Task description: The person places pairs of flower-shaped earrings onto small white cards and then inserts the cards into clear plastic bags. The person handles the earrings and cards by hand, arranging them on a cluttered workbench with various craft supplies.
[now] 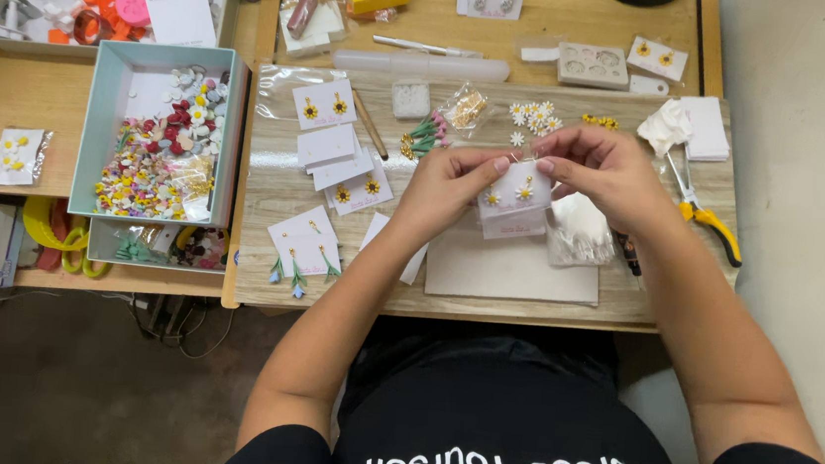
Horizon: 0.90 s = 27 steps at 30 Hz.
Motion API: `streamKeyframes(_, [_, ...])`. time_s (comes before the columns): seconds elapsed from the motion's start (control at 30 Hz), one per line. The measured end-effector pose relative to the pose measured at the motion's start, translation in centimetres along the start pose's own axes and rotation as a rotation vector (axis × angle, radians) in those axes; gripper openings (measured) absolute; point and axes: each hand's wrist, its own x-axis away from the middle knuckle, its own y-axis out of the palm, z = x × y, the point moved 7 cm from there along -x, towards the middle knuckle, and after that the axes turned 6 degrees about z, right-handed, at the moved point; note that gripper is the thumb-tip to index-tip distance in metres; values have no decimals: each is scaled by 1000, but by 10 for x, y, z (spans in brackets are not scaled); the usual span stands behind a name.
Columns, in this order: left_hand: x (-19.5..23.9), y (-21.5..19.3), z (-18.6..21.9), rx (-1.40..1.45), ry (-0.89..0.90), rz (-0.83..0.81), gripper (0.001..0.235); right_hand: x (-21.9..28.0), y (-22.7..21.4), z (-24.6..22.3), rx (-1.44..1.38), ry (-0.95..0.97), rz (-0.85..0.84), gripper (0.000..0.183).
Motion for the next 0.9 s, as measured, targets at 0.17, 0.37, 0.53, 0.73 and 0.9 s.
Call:
streamKeyframes(0.17, [-4, -6, -10, 0, -30, -22, 33, -2, -7, 6, -25, 45, -13, 24])
streamKeyframes(0.37, [-60, 18, -4, 59, -109, -89, 41, -40, -60, 9, -31, 24, 102, 26])
streamKeyframes(0.53, [-147, 71, 3, 67, -79, -105, 35, -81, -124, 0, -43, -73, 276, 40])
streamKeyframes(0.73, [-234, 136, -19, -130, -4, -43, 43, -125, -209, 40, -2, -139, 523, 37])
streamKeyframes(0.9, [-248, 162, -23, -485, -25, 20, 51, -130, -249, 61, 672, -59, 724, 40])
